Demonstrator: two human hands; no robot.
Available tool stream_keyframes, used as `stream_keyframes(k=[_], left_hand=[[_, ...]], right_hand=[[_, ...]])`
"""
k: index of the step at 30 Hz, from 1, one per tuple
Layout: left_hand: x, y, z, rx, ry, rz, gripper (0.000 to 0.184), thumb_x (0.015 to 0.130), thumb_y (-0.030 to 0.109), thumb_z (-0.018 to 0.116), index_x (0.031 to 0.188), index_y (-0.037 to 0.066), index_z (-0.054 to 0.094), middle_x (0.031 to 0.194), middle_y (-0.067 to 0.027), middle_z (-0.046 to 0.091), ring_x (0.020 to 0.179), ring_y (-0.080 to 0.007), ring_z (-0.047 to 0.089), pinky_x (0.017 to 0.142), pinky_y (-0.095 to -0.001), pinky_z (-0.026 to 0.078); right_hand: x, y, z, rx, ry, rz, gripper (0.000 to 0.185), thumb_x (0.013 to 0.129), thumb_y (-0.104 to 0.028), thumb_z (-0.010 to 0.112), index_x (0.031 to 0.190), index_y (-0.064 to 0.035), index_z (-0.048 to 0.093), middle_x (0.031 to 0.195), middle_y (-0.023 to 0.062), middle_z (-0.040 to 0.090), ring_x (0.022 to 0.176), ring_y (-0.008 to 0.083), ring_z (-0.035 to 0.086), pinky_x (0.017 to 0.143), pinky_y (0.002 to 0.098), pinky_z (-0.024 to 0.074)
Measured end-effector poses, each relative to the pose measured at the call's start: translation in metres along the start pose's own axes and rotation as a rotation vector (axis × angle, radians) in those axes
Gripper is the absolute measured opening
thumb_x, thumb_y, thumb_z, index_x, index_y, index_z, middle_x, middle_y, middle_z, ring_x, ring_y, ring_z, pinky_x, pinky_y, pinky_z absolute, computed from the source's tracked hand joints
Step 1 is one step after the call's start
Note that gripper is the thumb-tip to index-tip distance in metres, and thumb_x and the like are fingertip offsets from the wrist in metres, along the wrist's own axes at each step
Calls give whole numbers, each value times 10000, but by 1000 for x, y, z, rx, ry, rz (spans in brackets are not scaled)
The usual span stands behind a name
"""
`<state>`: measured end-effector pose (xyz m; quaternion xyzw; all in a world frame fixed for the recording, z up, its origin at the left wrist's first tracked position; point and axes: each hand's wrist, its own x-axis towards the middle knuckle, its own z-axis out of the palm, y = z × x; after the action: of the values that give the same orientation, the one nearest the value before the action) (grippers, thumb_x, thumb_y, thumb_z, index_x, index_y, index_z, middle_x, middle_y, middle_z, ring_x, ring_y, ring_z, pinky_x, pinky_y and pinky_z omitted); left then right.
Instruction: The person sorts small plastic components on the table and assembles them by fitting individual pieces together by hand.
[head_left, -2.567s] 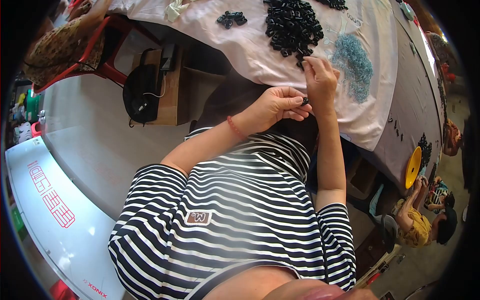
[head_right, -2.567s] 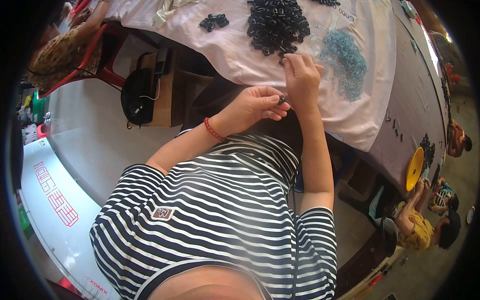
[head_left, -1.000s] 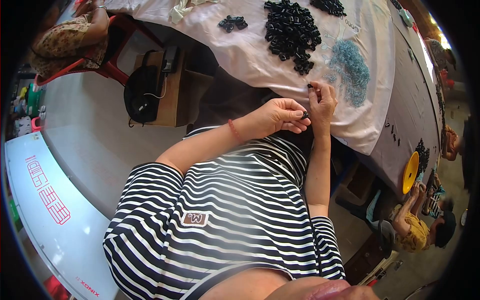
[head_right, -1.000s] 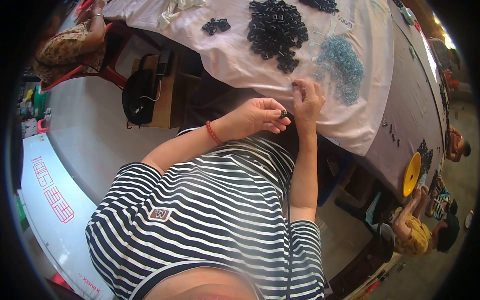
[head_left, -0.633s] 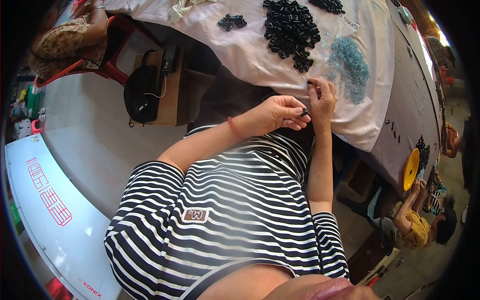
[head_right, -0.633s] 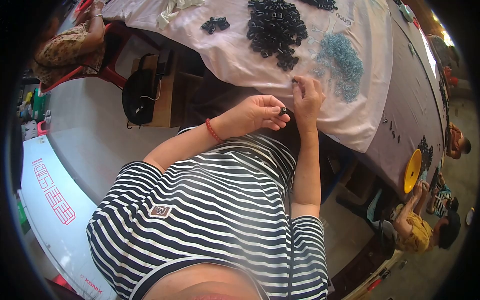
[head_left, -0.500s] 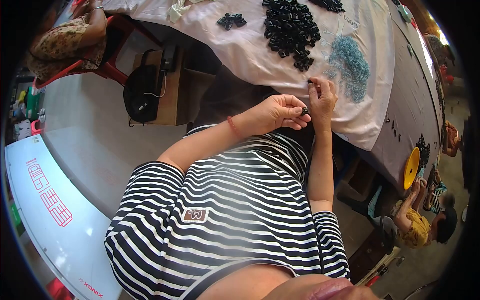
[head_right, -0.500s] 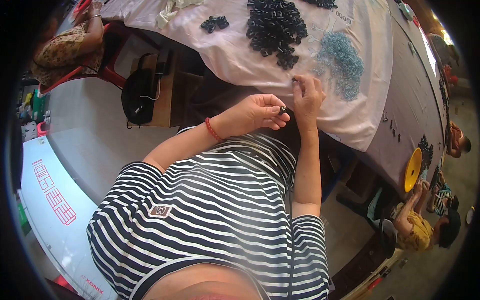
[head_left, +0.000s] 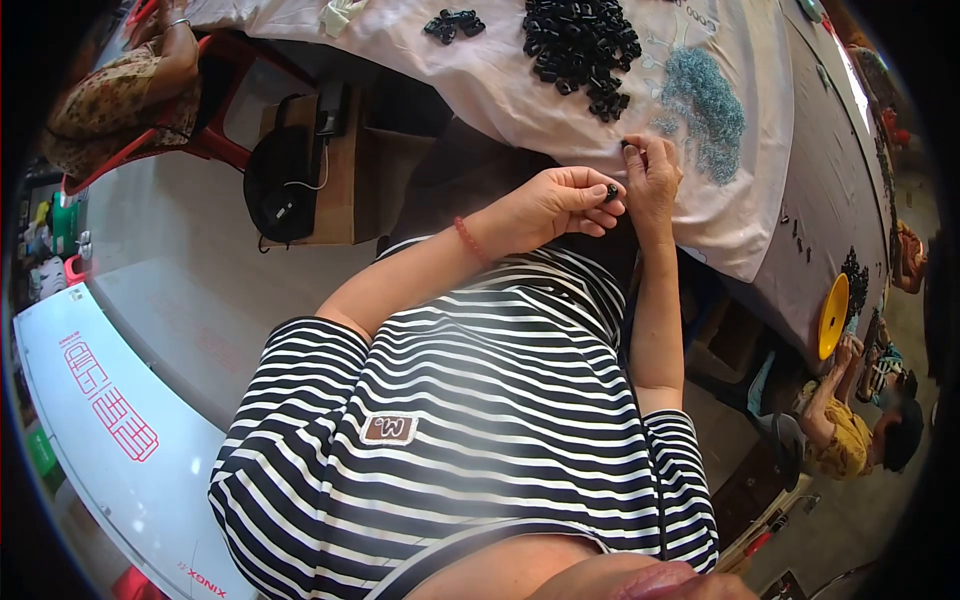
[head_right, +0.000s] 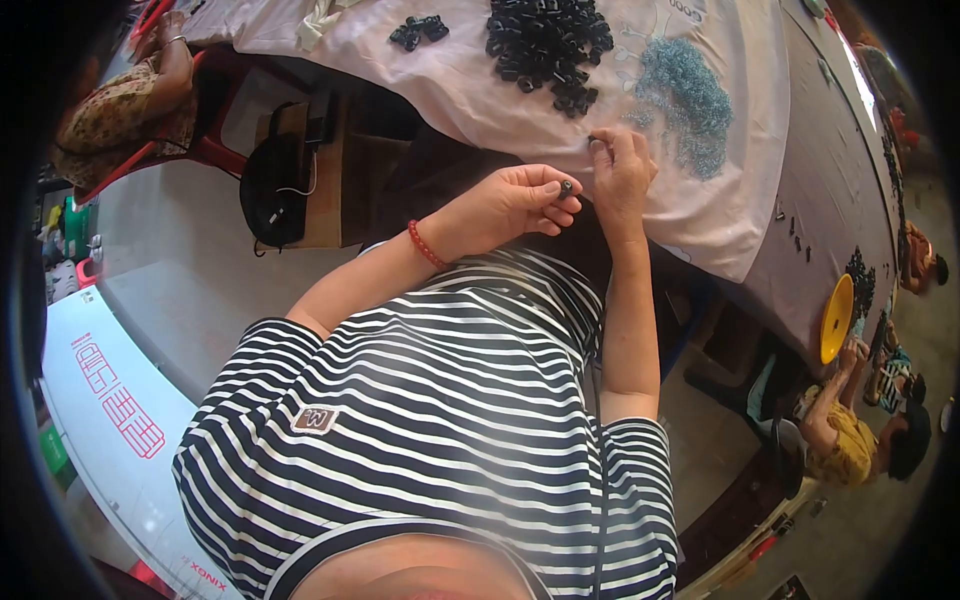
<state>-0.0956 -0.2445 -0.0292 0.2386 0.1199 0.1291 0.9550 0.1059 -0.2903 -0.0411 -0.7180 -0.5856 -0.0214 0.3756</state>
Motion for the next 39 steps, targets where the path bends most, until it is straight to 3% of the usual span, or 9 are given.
stream_keyframes(k=[5, 9, 15, 18, 21, 27, 30, 33, 39], left_hand=[[-5, 6, 3, -30, 9, 46, 291, 1021, 204, 580, 1241, 16, 613, 1078, -75, 685, 955, -141, 672, 860, -296, 560], [-7, 6, 5, -18, 11, 99, 305, 1013, 196, 592, 1255, 11, 613, 1071, -73, 685, 960, -143, 672, 863, -293, 562], [-9, 5, 13, 79, 35, 184, 292, 1008, 185, 603, 1238, 4, 614, 1084, -87, 686, 958, -151, 672, 877, -299, 561], [-10, 4, 20, 151, 49, 228, 288, 1004, 184, 613, 1226, 2, 614, 1095, -91, 684, 968, -149, 669, 887, -303, 558], [-10, 3, 21, 275, 73, 257, 285, 1005, 190, 615, 1219, 2, 615, 1101, -90, 684, 976, -143, 665, 887, -297, 555], [-11, 5, 23, 290, 96, 248, 270, 1006, 188, 615, 1204, 4, 626, 1075, -81, 689, 981, -135, 661, 878, -285, 548], [-11, 4, 23, 301, 91, 249, 270, 1005, 194, 619, 1194, 2, 631, 1061, -77, 690, 980, -130, 660, 877, -281, 544], [-13, 5, 25, 335, 97, 266, 274, 1003, 205, 624, 1186, 1, 634, 1057, -75, 689, 975, -126, 659, 873, -276, 541], [-12, 3, 23, 375, 109, 286, 281, 999, 215, 632, 1180, 0, 633, 1036, -69, 688, 966, -123, 658, 868, -273, 539]], right_hand=[[-1, -18, -16, 450, -49, 401, 154, 1012, -110, 575, 1093, 4, 639, 986, 71, 676, 878, 144, 668, 738, 295, 531], [-6, -54, -41, 490, -91, 329, 168, 1016, -72, 563, 1149, 15, 614, 988, 85, 668, 894, 143, 670, 818, 282, 552], [-18, -94, -65, 655, -44, 295, 154, 1005, -83, 589, 1111, 18, 635, 981, 72, 680, 893, 140, 672, 816, 271, 536], [-26, -96, -69, 539, -41, 299, 143, 989, -96, 615, 1091, -2, 653, 955, 70, 702, 902, 152, 658, 824, 280, 502], [-29, -98, -72, 160, 5, 106, 128, 974, -105, 633, 1076, -38, 671, 935, 59, 717, 913, 166, 624, 860, 298, 455], [-30, -101, -74, 305, -11, 175, 112, 958, -96, 645, 1058, -77, 692, 949, 39, 713, 918, 177, 584, 898, 311, 417], [-29, -101, -77, 137, -24, 37, 120, 950, -88, 652, 1062, -79, 692, 956, 34, 708, 925, 175, 588, 893, 312, 421], [-30, -110, -73, 270, 1, 233, 112, 938, -82, 662, 1043, -75, 700, 956, 32, 702, 930, 179, 592, 892, 314, 413], [-27, -99, -70, 249, -11, 134, 97, 938, -125, 677, 1001, -59, 710, 904, 40, 693, 862, 174, 597, 875, 308, 393]])
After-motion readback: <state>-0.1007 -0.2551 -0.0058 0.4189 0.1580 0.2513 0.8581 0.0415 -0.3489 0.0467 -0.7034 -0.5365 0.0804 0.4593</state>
